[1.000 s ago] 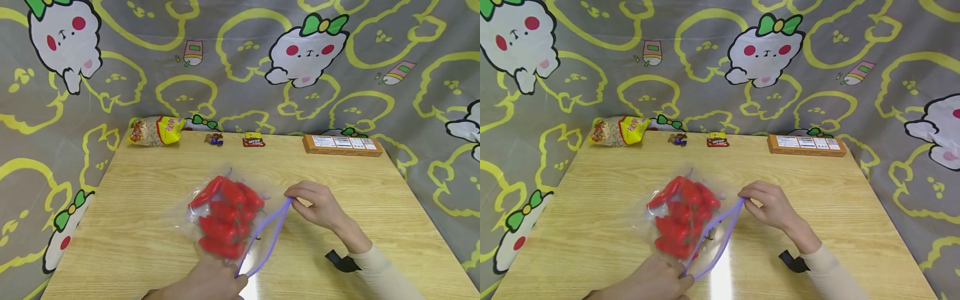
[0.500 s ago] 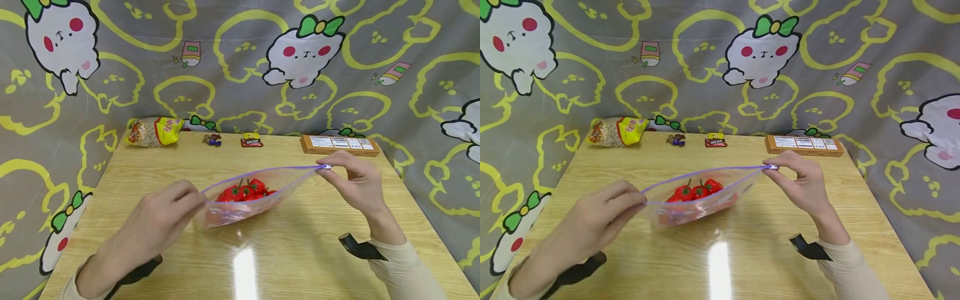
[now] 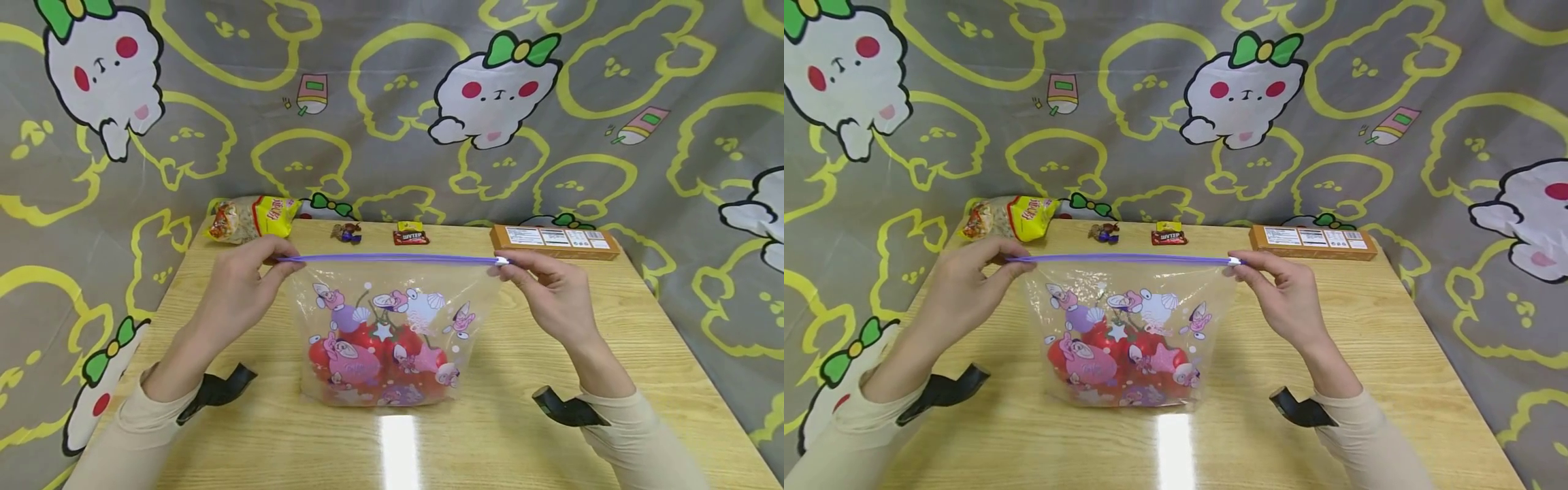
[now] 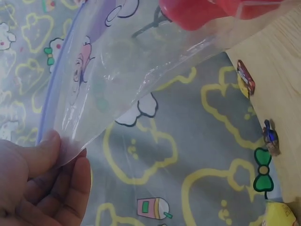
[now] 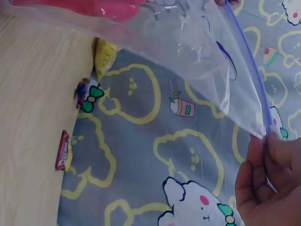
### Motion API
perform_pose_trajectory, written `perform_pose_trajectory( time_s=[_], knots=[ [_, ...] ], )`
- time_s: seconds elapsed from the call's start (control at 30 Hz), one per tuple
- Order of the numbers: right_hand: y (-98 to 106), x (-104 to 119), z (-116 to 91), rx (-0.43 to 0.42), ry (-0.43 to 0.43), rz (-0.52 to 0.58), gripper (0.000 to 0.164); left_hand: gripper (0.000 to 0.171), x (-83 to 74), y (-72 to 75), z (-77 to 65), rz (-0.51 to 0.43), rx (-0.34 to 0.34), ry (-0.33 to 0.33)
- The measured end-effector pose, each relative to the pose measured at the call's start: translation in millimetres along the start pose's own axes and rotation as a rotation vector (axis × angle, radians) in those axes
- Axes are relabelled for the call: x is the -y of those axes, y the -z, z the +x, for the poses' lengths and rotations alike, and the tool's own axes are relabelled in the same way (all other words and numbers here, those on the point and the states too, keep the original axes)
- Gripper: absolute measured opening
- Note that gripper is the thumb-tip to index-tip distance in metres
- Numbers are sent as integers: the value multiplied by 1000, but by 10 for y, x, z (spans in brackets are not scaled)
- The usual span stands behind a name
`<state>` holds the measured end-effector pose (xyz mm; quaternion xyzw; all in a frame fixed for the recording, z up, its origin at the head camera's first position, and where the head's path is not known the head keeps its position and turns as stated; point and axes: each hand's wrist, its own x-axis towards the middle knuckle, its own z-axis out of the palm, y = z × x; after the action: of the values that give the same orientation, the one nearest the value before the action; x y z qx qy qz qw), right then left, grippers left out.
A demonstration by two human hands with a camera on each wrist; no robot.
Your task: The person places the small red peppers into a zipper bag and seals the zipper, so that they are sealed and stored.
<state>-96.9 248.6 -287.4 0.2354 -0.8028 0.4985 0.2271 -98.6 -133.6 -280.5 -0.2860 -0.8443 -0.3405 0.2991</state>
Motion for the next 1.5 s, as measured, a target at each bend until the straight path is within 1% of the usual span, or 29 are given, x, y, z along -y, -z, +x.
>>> perform_pose_trajectory(
  time_s=[0.17, 0.23, 0.33, 0.43, 0.5, 0.57, 0.6, 0.63, 0.7, 0.73, 0.8, 0.83, 0.87, 0.9, 0.97, 1.0, 1.07, 1.1, 1.17, 1.23, 1.37, 1.43, 1.5],
  knots=[
    [-29, 38, 17, -105, -31, -50, 12, 9, 34, -19, 14, -8, 3, 74],
    [-45, 74, 21, -126, -51, -47, 9, 8, 48, -29, 24, -7, 9, 99],
    [-65, 165, 23, -129, -79, -39, 6, 7, 75, -47, 41, 1, 19, 126],
    [-80, 246, 21, -114, -83, -20, 5, 8, 93, -60, 56, 11, 25, 142],
    [-83, 261, 16, -106, -85, -4, 6, 8, 89, -62, 60, 15, 34, 160],
    [-83, 229, 5, -95, -80, 18, 7, 8, 72, -63, 64, 44, 54, 170],
    [-80, 203, -2, -90, -77, 34, 8, 10, 51, -62, 69, 67, 64, 162],
    [-78, 174, -10, -84, -67, 44, 9, 13, 24, -64, 79, 93, 68, 134],
    [-76, 121, -22, -72, -50, 70, 9, 22, -69, -99, 134, 126, 66, 30],
    [-76, 102, -25, -65, -35, 70, 9, 27, -146, -131, 177, 136, 66, -37],
    [-83, 84, -28, -57, -14, 81, 9, 34, -342, -243, 293, 118, 68, -180],
    [-89, 85, -27, -55, -11, 82, 9, 35, -455, -321, 362, 103, 86, -243],
    [-98, 89, -27, -52, -8, 84, 9, 34, -575, -408, 439, 89, 121, -287],
    [-107, 99, -27, -50, -3, 81, 10, 34, -693, -499, 513, 85, 169, -312],
    [-128, 124, -30, -46, 6, 79, 9, 32, -890, -691, 652, 100, 270, -337],
    [-137, 131, -33, -42, 13, 73, 9, 31, -966, -777, 713, 125, 322, -344],
    [-149, 136, -41, -34, 34, 65, 6, 30, -1071, -924, 810, 174, 407, -354],
    [-153, 133, -46, -31, 46, 63, 6, 28, -1102, -981, 844, 188, 433, -359],
    [-156, 111, -52, -26, 67, 57, 6, 25, -1135, -1061, 888, 188, 452, -369],
    [-161, 93, -53, -28, 86, 70, 7, 21, -1140, -1102, 906, 160, 441, -374],
    [-174, 73, -54, -33, 109, 77, 16, 16, -1137, -1120, 916, 106, 419, -364],
    [-178, 70, -60, -42, 109, 66, 18, 15, -1138, -1119, 915, 101, 429, -368],
    [-180, 76, -68, -47, 108, 51, 17, 16, -1142, -1128, 913, 107, 438, -386]
  ],
)
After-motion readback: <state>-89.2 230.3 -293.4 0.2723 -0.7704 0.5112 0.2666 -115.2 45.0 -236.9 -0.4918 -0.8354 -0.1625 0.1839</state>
